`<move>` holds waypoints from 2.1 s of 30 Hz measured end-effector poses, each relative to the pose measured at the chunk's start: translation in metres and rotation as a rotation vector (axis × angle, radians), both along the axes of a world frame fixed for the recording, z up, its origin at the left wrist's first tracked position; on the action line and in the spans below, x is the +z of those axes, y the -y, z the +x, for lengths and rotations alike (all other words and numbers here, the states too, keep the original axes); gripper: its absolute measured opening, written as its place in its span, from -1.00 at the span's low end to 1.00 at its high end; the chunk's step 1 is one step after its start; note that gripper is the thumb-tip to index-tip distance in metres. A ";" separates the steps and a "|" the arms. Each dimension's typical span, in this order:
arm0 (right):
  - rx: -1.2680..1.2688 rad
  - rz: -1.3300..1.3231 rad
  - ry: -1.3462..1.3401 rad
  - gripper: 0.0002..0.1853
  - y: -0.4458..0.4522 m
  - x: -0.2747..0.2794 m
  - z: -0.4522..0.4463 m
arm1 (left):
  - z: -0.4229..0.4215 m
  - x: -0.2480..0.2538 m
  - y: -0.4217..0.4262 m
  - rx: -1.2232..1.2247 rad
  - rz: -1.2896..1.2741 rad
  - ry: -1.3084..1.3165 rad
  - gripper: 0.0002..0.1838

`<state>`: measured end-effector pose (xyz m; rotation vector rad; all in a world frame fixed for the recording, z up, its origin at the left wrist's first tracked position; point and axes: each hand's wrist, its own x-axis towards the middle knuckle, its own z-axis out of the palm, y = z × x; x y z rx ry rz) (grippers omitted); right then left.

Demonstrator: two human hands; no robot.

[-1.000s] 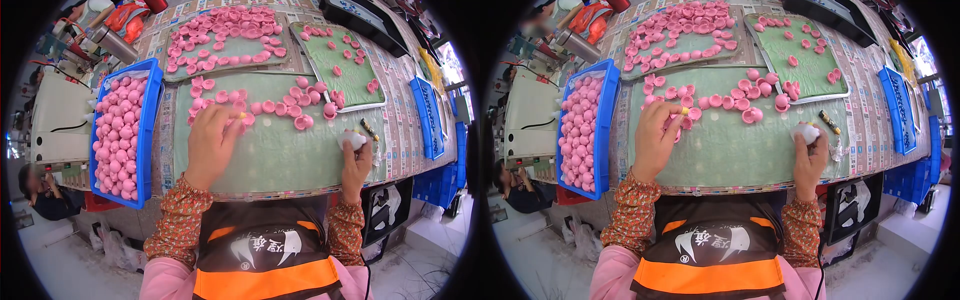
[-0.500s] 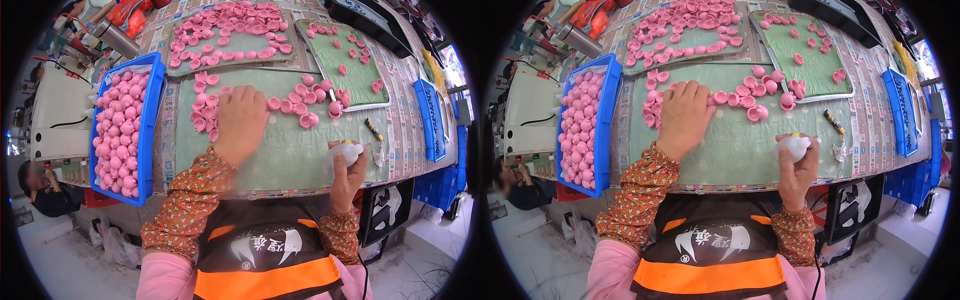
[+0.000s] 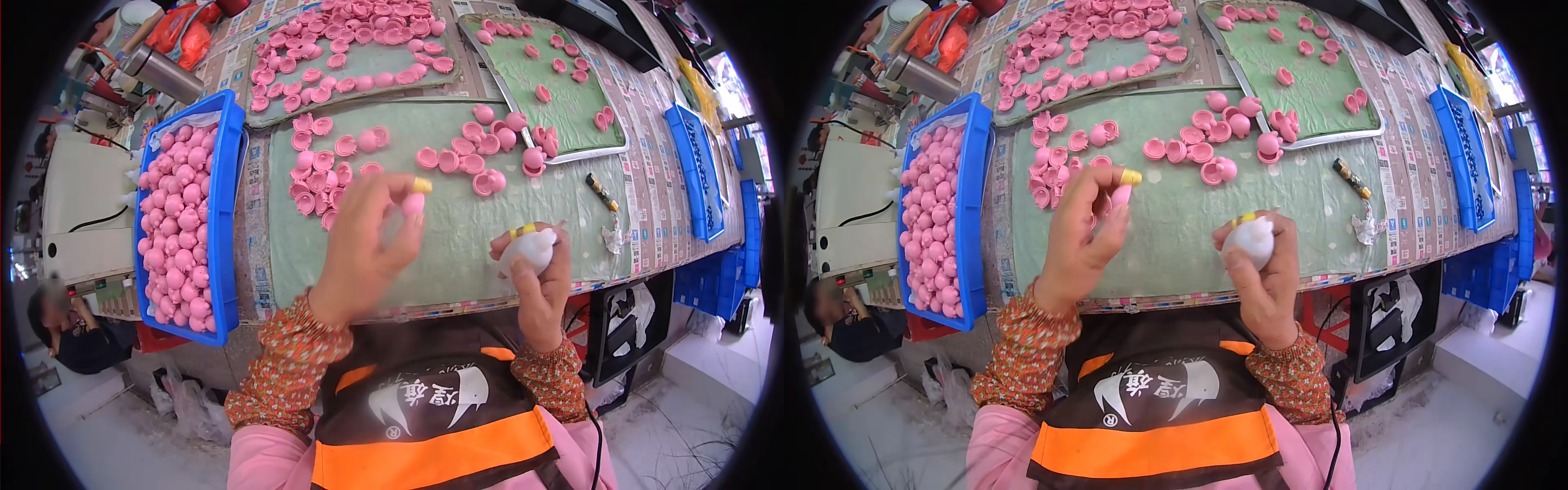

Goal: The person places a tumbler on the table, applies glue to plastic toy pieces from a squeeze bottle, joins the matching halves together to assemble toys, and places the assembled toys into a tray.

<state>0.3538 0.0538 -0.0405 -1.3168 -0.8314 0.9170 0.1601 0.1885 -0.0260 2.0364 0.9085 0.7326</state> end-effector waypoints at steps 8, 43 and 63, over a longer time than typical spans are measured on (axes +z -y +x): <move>0.133 0.033 -0.133 -0.50 -0.012 0.009 -0.034 | -0.002 -0.003 0.054 -0.129 -1.358 0.635 -0.53; 0.455 0.213 0.535 -0.47 0.021 0.019 -0.019 | -0.042 -0.026 0.078 -0.056 -1.405 0.892 -0.36; 0.421 0.344 0.636 -0.60 0.015 0.019 -0.026 | -0.043 -0.028 0.083 -0.018 -1.349 0.810 -0.45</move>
